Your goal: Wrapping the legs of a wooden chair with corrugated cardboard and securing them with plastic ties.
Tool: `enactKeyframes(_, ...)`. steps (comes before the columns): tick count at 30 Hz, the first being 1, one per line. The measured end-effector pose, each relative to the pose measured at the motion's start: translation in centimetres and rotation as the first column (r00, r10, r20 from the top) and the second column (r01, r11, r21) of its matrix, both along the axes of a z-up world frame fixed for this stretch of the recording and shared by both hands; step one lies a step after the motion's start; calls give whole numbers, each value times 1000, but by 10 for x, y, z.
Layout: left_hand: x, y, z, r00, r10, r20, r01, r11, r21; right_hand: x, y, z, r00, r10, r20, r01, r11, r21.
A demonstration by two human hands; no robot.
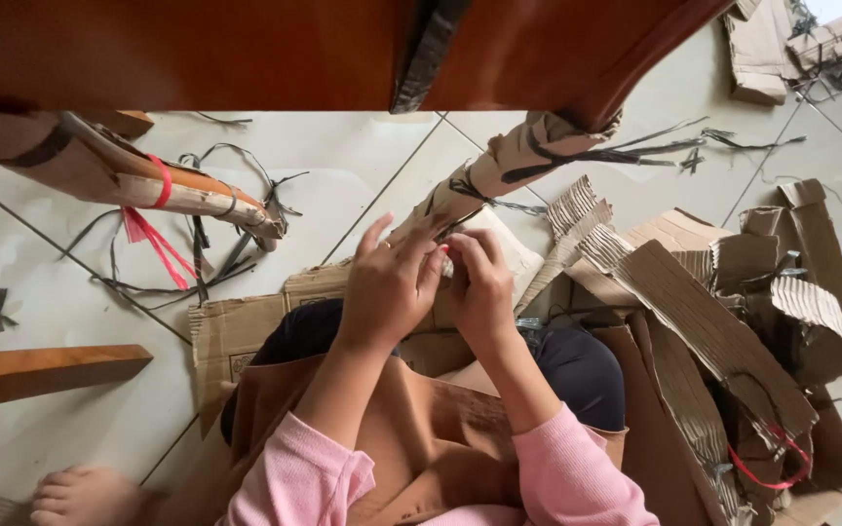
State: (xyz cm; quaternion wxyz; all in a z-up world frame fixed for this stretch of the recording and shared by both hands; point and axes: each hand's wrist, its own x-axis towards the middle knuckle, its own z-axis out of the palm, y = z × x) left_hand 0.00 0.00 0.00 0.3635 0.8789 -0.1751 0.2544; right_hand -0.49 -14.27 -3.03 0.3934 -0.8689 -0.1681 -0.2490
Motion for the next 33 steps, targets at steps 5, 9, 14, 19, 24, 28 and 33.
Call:
enactKeyframes(5, -9, -1, 14, 1000, -13, 12, 12, 998, 58, -2, 2, 5, 997, -59, -58, 62, 997, 47)
enactKeyframes(9, -2, -1, -6, 992, -39, -117, 58, 985, 162, -7, 10, 15, 991, -99, -92, 102, 995, 19)
enactKeyframes(14, 2, 6, -8, 997, -28, -65, 40, 983, 179, -5, 8, -7, 991, -102, -83, 101, 995, -18)
enactKeyframes(19, -9, 20, 10, 952, 68, -297, -101, 990, -96, -10, 4, -18, 987, -71, -147, 86, 992, 97)
enactKeyframes(24, -10, -7, -48, 533, -434, -727, -448, 584, -677, -11, 10, -4, 982, -8, -191, 42, 984, 172)
enactKeyframes(28, -7, -12, -41, 573, -304, -761, -474, 635, -610, -13, 12, 3, 986, 13, -164, 22, 977, 211)
enactKeyframes(33, -7, -24, -39, 647, -310, -696, -645, 262, -717, -11, 7, 5, 986, 44, -160, -14, 983, 185)
